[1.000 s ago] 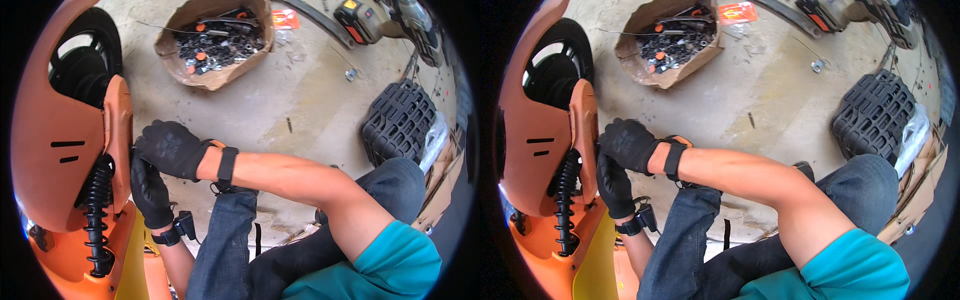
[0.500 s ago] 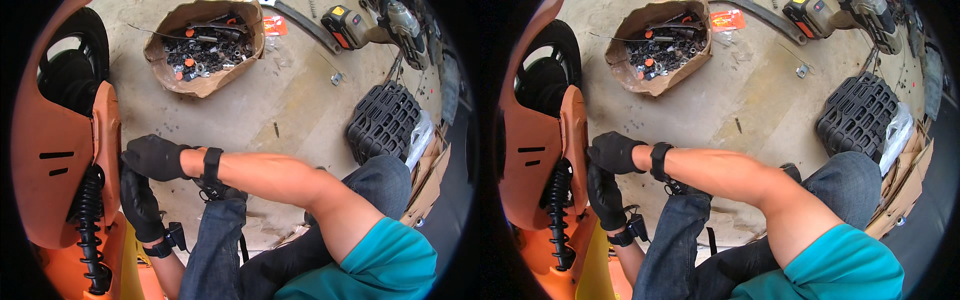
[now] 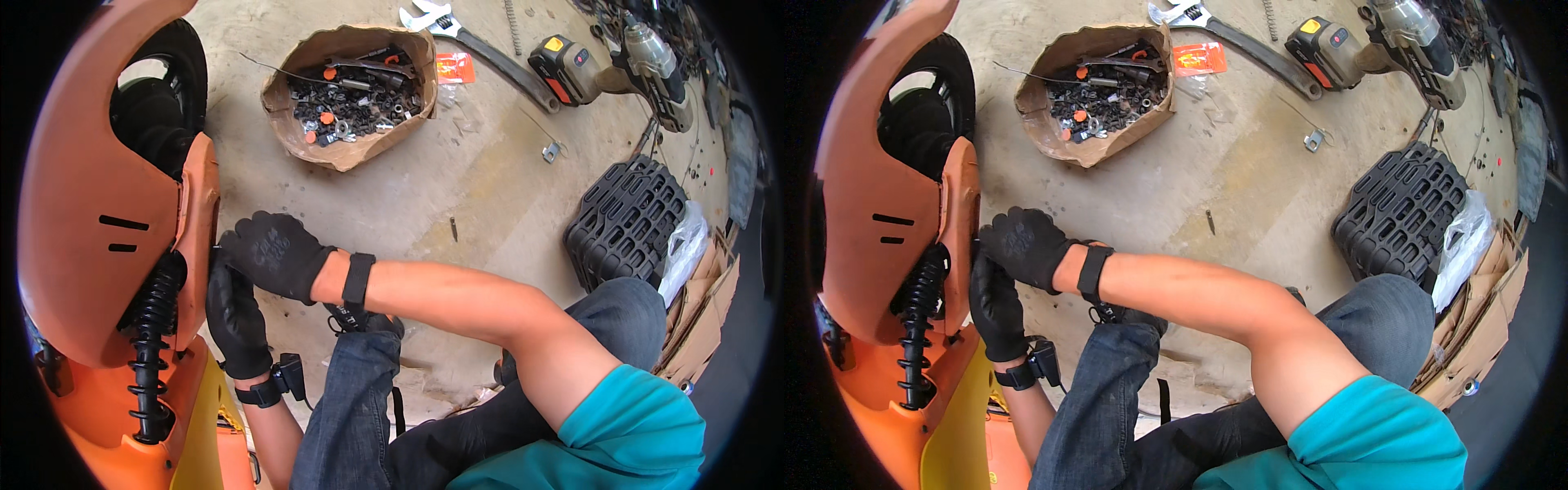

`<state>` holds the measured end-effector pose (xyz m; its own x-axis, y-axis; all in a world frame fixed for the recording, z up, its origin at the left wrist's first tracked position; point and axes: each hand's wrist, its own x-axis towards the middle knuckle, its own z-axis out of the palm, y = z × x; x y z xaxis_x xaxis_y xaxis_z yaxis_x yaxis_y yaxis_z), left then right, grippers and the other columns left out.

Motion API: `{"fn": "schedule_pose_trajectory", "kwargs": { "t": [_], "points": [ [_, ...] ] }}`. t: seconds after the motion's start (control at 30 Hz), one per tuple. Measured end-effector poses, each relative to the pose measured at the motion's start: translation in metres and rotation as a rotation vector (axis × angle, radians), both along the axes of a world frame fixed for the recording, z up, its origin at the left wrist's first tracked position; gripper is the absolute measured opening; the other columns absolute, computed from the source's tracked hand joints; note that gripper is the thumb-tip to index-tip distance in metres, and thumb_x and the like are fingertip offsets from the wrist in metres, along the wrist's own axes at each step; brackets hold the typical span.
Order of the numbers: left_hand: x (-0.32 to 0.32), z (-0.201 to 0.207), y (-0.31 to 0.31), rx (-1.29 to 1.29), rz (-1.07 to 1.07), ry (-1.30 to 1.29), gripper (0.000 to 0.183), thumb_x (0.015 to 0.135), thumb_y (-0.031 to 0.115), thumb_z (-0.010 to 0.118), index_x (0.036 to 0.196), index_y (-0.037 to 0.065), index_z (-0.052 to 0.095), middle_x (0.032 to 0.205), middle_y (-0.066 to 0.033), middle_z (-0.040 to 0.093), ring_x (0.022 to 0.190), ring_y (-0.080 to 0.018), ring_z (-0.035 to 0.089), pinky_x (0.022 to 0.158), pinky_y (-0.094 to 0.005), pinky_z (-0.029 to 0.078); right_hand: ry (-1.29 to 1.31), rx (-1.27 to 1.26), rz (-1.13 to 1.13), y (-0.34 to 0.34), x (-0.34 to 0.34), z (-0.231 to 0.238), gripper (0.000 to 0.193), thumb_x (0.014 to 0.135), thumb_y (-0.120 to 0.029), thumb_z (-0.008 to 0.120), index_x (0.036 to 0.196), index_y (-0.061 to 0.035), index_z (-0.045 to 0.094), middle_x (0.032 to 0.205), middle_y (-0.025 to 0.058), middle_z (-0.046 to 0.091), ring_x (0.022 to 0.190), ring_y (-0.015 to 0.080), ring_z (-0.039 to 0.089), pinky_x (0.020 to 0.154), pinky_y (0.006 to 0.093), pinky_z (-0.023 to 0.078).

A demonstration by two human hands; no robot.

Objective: The person assembles a small plastic component into an orange motorcycle fairing and secures it using a screwdriver.

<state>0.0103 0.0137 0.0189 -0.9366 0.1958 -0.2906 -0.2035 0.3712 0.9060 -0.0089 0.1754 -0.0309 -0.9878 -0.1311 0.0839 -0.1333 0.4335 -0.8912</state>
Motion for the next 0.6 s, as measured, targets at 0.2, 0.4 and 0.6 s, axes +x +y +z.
{"fn": "schedule_pose_trajectory", "kwargs": {
  "t": [0.2, 0.4, 0.6],
  "points": [
    [-0.003, 0.0, 0.001, 0.109, 0.061, -0.089, 0.04, 0.107, 0.006, 0.042, 0.145, -0.005, 0.048, 0.15, -0.0121, 0.049, 0.134, -0.0219, 0.05, 0.113, -0.0349, 0.04, 0.053, 0.064, -0.025, 0.001, -0.001, 0.003, 0.011, 0.086, -0.016, 0.061, 0.094, -0.0076, 0.065, 0.081, 0.0132, 0.064, 0.075, 0.0315, 0.067, 0.061, 0.0434, 0.054],
    [-0.001, -0.003, -0.007, -0.01, 0.058, -0.073, 0.041, 0.11, 0.017, 0.04, 0.143, -0.006, 0.049, 0.146, -0.0123, 0.053, 0.131, -0.0213, 0.052, 0.111, -0.0345, 0.042, -0.049, -0.083, 0.141, 0.0, -0.01, -0.009, 0.013, 0.088, -0.016, 0.06, 0.094, -0.0048, 0.063, 0.078, 0.0146, 0.063, 0.072, 0.0351, 0.068, 0.06, 0.0454, 0.053],
    [0.004, -0.002, -0.009, 0.028, 0.103, -0.115, 0.041, 0.109, 0.017, 0.042, 0.141, -0.007, 0.05, 0.144, -0.0129, 0.053, 0.13, -0.0216, 0.053, 0.11, -0.0355, 0.042, 0.34, -0.224, 0.055, -0.012, -0.024, -0.029, 0.018, 0.094, -0.022, 0.06, 0.095, -0.0051, 0.063, 0.072, 0.0096, 0.062, 0.06, 0.0263, 0.061, 0.054, 0.0371, 0.048]
  ]
}}
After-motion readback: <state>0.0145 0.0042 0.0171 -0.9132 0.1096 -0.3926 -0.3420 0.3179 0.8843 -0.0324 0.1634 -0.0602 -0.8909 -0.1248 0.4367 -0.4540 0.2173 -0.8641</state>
